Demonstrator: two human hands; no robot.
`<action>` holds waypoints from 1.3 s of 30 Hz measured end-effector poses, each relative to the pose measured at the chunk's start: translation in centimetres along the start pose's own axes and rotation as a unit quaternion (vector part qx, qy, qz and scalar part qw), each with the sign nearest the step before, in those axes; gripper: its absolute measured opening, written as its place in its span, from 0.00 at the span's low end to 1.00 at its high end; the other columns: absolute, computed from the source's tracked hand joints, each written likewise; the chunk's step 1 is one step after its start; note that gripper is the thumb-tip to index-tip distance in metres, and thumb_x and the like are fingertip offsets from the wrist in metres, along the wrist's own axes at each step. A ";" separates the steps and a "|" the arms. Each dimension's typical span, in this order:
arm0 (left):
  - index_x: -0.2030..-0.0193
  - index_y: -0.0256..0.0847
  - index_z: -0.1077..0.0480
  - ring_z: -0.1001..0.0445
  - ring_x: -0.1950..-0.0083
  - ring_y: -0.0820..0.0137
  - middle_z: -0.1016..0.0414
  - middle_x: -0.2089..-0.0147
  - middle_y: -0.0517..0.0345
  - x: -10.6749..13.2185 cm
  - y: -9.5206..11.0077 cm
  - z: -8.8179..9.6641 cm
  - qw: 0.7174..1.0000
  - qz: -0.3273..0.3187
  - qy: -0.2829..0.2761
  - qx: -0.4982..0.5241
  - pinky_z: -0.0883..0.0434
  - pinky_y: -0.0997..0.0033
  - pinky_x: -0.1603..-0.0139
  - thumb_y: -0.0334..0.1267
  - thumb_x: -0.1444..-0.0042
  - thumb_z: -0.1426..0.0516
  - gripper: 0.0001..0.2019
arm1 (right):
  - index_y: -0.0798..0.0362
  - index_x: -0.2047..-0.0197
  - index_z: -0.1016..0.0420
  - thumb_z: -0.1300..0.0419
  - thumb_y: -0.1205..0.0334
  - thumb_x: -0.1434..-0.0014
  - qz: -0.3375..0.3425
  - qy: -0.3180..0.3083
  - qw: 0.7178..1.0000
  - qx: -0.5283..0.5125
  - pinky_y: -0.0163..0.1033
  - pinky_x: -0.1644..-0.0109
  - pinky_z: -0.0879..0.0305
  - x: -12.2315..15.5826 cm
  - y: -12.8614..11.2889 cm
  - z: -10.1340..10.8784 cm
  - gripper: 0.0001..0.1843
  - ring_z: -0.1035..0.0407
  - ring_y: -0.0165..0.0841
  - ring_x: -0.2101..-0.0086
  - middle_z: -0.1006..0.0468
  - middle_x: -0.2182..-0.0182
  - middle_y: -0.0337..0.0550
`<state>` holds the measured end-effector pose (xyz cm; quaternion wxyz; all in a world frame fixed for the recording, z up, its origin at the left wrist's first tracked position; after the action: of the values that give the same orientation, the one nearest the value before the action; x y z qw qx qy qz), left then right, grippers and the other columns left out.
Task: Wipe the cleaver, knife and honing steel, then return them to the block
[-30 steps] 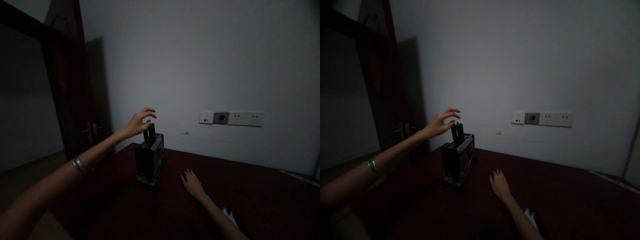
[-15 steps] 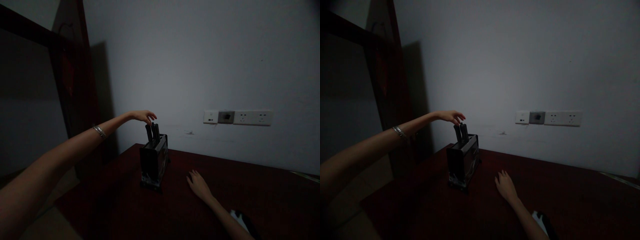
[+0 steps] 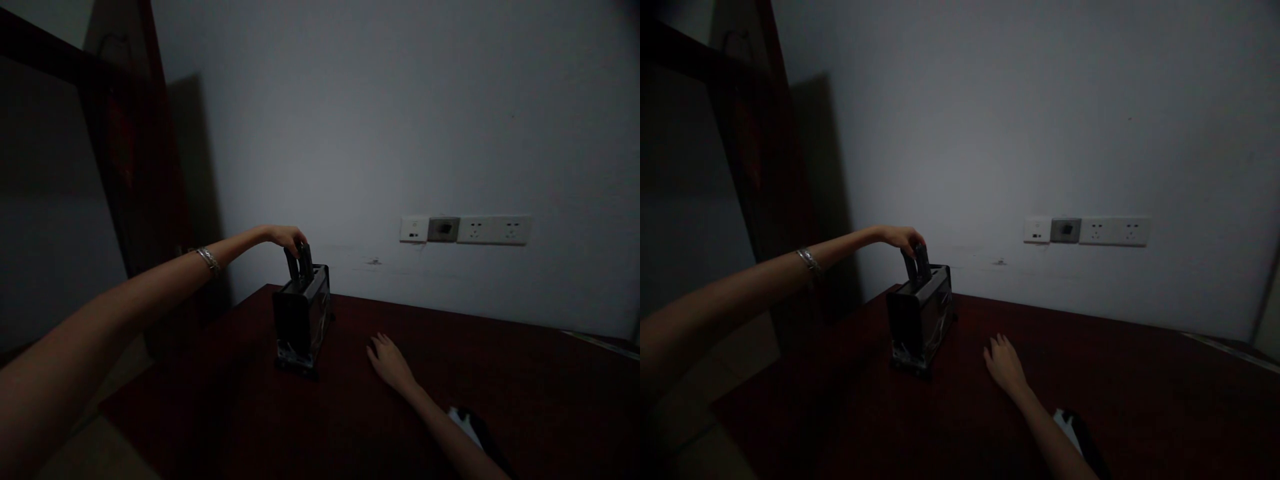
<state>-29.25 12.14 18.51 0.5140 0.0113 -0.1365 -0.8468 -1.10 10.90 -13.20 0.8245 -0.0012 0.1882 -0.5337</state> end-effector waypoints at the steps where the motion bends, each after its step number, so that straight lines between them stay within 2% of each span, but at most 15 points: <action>1: 0.60 0.34 0.29 0.31 0.67 0.71 0.25 0.65 0.55 -0.1 -0.1 -0.1 1.000 -0.001 -0.004 0.001 0.36 0.74 0.66 0.36 0.63 0.40 0.19 | 0.68 0.46 0.35 0.57 0.57 0.40 -0.003 -0.001 1.000 -0.004 0.43 0.39 0.52 0.0 0.0 0.0 0.27 0.46 0.43 0.43 0.37 0.45 0.61; 5: 0.64 0.36 0.28 0.32 0.68 0.72 0.25 0.68 0.57 -0.2 -0.3 -0.1 1.000 -0.004 0.007 -0.025 0.37 0.75 0.67 0.36 0.62 0.41 0.15 | 0.70 0.47 0.35 0.57 0.58 0.41 0.002 0.005 1.000 -0.019 0.43 0.39 0.53 0.0 0.1 -0.1 0.27 0.45 0.44 0.43 0.37 0.45 0.62; 16: 0.65 0.38 0.26 0.32 0.72 0.74 0.25 0.71 0.59 -0.9 -0.8 0.7 0.999 0.001 -0.006 -0.039 0.38 0.75 0.68 0.37 0.63 0.39 0.15 | 0.69 0.48 0.33 0.57 0.58 0.41 0.003 0.016 1.000 -0.016 0.42 0.40 0.52 0.0 0.1 0.0 0.26 0.44 0.43 0.44 0.35 0.46 0.61; 21: 0.66 0.37 0.26 0.32 0.72 0.73 0.25 0.72 0.59 -1.1 -0.4 1.3 0.999 -0.001 -0.009 -0.039 0.38 0.76 0.68 0.36 0.65 0.39 0.15 | 0.68 0.47 0.34 0.57 0.58 0.41 -0.002 0.013 1.000 -0.006 0.42 0.40 0.52 0.0 0.1 0.0 0.26 0.45 0.42 0.43 0.36 0.45 0.60; 28: 0.64 0.39 0.25 0.31 0.69 0.73 0.24 0.69 0.59 -1.0 0.1 2.9 0.999 -0.006 -0.013 -0.030 0.37 0.75 0.65 0.35 0.64 0.39 0.16 | 0.68 0.46 0.35 0.57 0.59 0.41 -0.005 0.010 1.000 -0.003 0.42 0.39 0.52 0.0 0.1 -0.1 0.27 0.46 0.42 0.43 0.37 0.45 0.60; 34: 0.62 0.38 0.26 0.31 0.67 0.71 0.23 0.68 0.57 -1.1 -0.1 4.8 0.999 0.018 -0.006 -0.038 0.38 0.72 0.61 0.36 0.65 0.38 0.18 | 0.68 0.47 0.34 0.58 0.59 0.41 -0.004 0.013 1.000 -0.016 0.42 0.39 0.53 -0.1 0.1 0.0 0.27 0.46 0.43 0.43 0.37 0.45 0.61; 39: 0.63 0.37 0.26 0.31 0.67 0.72 0.24 0.68 0.58 -0.8 0.5 6.2 0.999 0.012 0.010 -0.052 0.39 0.73 0.62 0.36 0.65 0.38 0.17 | 0.67 0.46 0.35 0.58 0.58 0.41 -0.007 0.005 1.000 -0.014 0.42 0.39 0.53 0.0 0.0 0.2 0.27 0.46 0.42 0.43 0.37 0.45 0.60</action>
<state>-29.41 13.93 24.51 0.5252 -0.0081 -0.0871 -0.8464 -1.02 10.89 -13.00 0.8194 -0.0112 0.1996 -0.5372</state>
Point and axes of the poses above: each hand's wrist, its own x-axis away from the middle knuckle, its own z-axis out of the back of the hand, y = z × x, the point moved 1 cm from there along -x, towards the middle knuckle
